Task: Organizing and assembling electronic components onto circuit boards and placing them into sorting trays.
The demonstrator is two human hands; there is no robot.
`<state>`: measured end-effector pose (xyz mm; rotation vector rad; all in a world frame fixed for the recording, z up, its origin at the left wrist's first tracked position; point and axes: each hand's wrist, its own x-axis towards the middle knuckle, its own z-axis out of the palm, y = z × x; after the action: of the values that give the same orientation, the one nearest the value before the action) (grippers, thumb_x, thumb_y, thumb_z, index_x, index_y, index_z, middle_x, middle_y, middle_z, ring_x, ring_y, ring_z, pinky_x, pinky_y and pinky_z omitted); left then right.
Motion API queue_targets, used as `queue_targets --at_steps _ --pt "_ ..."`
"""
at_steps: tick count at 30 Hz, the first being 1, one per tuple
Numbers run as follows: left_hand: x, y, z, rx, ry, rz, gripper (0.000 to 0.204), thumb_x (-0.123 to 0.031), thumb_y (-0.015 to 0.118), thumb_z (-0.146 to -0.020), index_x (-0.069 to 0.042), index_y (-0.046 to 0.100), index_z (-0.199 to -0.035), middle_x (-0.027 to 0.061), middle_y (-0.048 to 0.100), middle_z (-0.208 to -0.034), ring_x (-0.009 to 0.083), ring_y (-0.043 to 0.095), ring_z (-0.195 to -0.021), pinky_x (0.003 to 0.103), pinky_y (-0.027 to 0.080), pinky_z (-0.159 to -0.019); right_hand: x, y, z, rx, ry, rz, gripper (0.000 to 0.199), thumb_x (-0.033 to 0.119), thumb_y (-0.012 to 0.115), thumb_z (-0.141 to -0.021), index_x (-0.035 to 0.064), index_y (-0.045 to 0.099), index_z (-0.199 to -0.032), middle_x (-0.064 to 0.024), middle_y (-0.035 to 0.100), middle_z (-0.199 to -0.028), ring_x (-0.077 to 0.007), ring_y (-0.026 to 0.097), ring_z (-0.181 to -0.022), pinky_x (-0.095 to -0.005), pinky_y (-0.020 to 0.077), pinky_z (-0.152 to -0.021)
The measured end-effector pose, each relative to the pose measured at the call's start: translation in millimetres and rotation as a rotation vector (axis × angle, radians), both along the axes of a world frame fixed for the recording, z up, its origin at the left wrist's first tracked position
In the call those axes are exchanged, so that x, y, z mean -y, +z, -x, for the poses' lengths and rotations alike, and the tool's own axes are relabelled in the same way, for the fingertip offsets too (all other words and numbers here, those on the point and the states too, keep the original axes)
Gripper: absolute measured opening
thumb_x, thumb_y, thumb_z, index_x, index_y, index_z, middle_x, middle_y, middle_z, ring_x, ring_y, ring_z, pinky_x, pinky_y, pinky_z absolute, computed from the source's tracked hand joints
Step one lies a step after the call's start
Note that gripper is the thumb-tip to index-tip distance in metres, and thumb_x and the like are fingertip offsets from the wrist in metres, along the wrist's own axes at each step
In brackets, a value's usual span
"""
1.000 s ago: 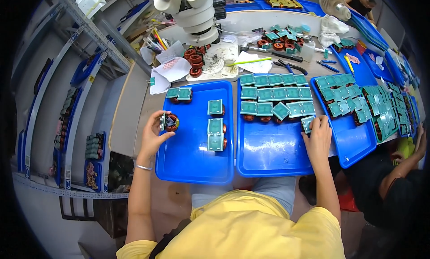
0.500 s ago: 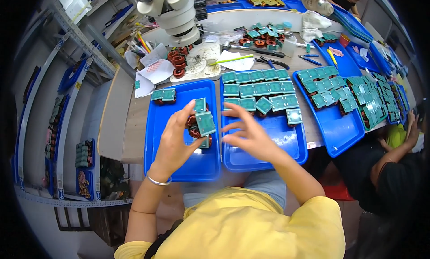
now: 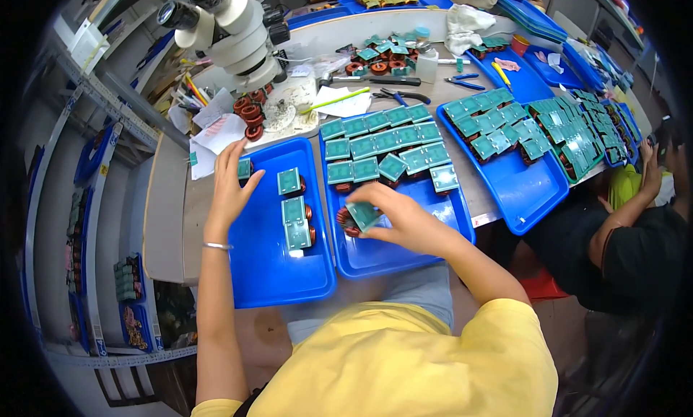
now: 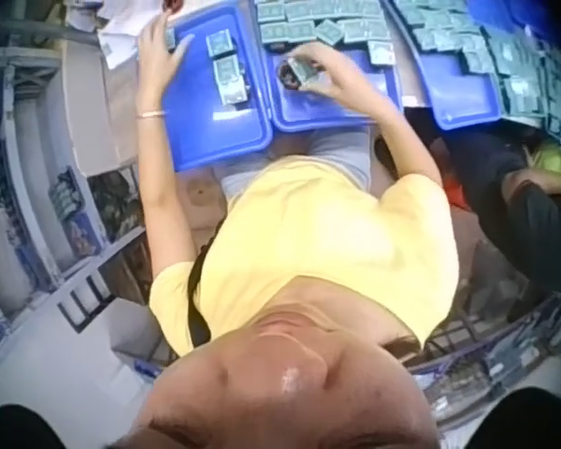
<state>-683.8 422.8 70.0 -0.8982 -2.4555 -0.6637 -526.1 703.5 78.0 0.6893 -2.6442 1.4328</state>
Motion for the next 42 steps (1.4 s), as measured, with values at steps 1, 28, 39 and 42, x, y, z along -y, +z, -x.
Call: queue_targets --at_steps 1,28,39,42 --pt "16 -19 20 -0.040 0.037 0.085 0.063 -0.023 0.071 -0.069 -0.007 0.044 -0.123 0.0142 0.041 -0.125 0.0340 0.035 -0.118 0.042 0.031 -0.098 -4 0 -5 -0.010 -0.002 0.000 0.051 0.004 0.070 -0.066 0.0062 0.049 -0.113 -0.0100 0.050 -0.114 -0.0249 0.051 -0.106 -0.0358 0.0419 -0.088" --pt "-8 17 -28 1.518 -0.148 -0.868 0.047 -0.046 0.043 -0.089 -0.002 0.056 -0.099 0.0085 0.062 -0.076 0.0130 0.057 -0.051 0.031 0.054 -0.052 18 17 24 -0.245 -0.194 -0.181 0.054 0.013 0.069 -0.071 0.0077 0.046 -0.120 -0.0140 0.047 -0.114 -0.0312 0.046 -0.107 -0.0371 0.0387 -0.090" --pt "-50 27 -54 1.445 -0.073 -0.598 0.050 -0.051 0.034 -0.090 -0.007 0.040 -0.113 0.0083 0.057 -0.071 0.0181 0.057 -0.046 0.030 0.052 -0.043 56 17 57 -0.210 -0.034 -0.074 0.064 0.009 0.067 -0.072 0.0103 0.036 -0.129 -0.0112 0.051 -0.105 -0.0199 0.054 -0.095 -0.0328 0.0472 -0.076" --pt "-43 34 -46 1.437 -0.167 -0.608 0.063 -0.060 0.021 -0.088 -0.006 0.038 -0.116 0.0115 0.056 -0.068 0.0236 0.057 -0.045 0.031 0.049 -0.045 39 18 54 0.342 0.079 0.271 0.055 -0.004 0.056 -0.074 0.0076 0.041 -0.125 -0.0095 0.052 -0.105 -0.0160 0.057 -0.092 -0.0279 0.0482 -0.077"
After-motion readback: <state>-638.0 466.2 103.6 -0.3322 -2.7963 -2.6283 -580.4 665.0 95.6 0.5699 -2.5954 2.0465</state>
